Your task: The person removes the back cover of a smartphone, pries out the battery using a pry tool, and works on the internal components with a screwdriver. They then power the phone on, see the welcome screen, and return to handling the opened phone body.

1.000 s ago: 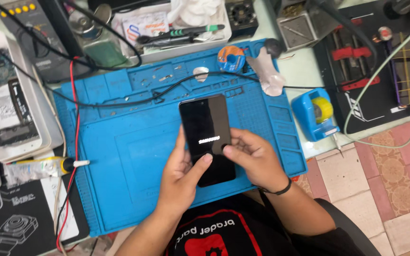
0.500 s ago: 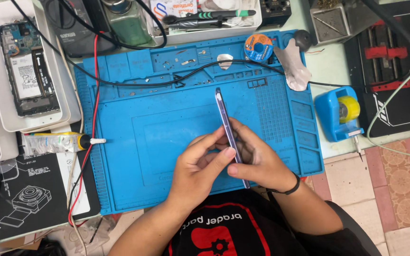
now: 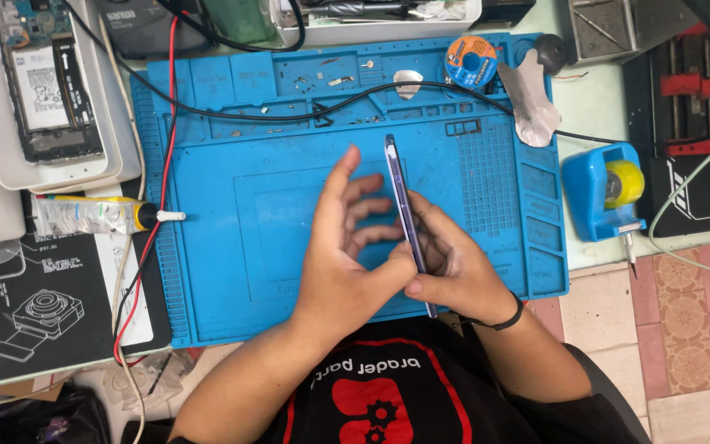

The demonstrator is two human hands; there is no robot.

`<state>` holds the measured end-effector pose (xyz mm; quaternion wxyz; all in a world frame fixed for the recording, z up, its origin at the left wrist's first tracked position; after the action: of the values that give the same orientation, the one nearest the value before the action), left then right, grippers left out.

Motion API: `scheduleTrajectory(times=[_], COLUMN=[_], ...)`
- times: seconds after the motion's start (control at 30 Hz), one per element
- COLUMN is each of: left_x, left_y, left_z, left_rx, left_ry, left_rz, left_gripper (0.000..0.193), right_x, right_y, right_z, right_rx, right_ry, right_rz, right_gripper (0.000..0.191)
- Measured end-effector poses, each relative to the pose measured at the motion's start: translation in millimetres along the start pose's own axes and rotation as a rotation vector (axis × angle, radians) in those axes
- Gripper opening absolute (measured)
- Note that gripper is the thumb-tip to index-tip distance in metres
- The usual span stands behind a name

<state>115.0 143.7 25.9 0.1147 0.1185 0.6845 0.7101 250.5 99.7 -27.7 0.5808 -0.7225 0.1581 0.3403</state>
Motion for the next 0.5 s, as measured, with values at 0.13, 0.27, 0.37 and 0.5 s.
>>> scheduleTrajectory(times=[0.13,0.27,0.37,0.5], left_x=[8.4,8.0,8.3,11.2], left_y=[22.5,29.7,30.8,30.6], left_z=[6.2,9.0,8.4,7.4], left_rx=[-0.151,-0.171,-0.161,-0.152], left_ry=[-0.019,-0.096,-0.103,-0.043], left_rz=[0.207,0.172,0.090,0.105], left_gripper=[0.099,0.085,0.078,0.067], right_x=[5.0,3.5,1.3,-4.2], right_y=[4.4,5.1,5.0,3.2], right_z=[-7.0,-9.1,-9.6,-10.1], right_rx=[0.015,0.050,0.059,0.058], right_ry=[0.031,0.000,-0.002,-0.027], right_rz=[-0.041,-0.058,-0.068,-0.094], right_gripper=[0.118,0.118,0.119,0.121])
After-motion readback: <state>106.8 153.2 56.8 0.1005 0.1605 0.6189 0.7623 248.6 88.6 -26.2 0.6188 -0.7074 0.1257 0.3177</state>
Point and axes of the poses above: each hand's wrist, its own z-axis towards the middle knuckle, its own x-axis out of the back of the hand, y = z × x, the point moved 7 cm from there along z, towards the middle knuckle, and after that the axes turned 15 degrees about z, right-handed, at the moved point
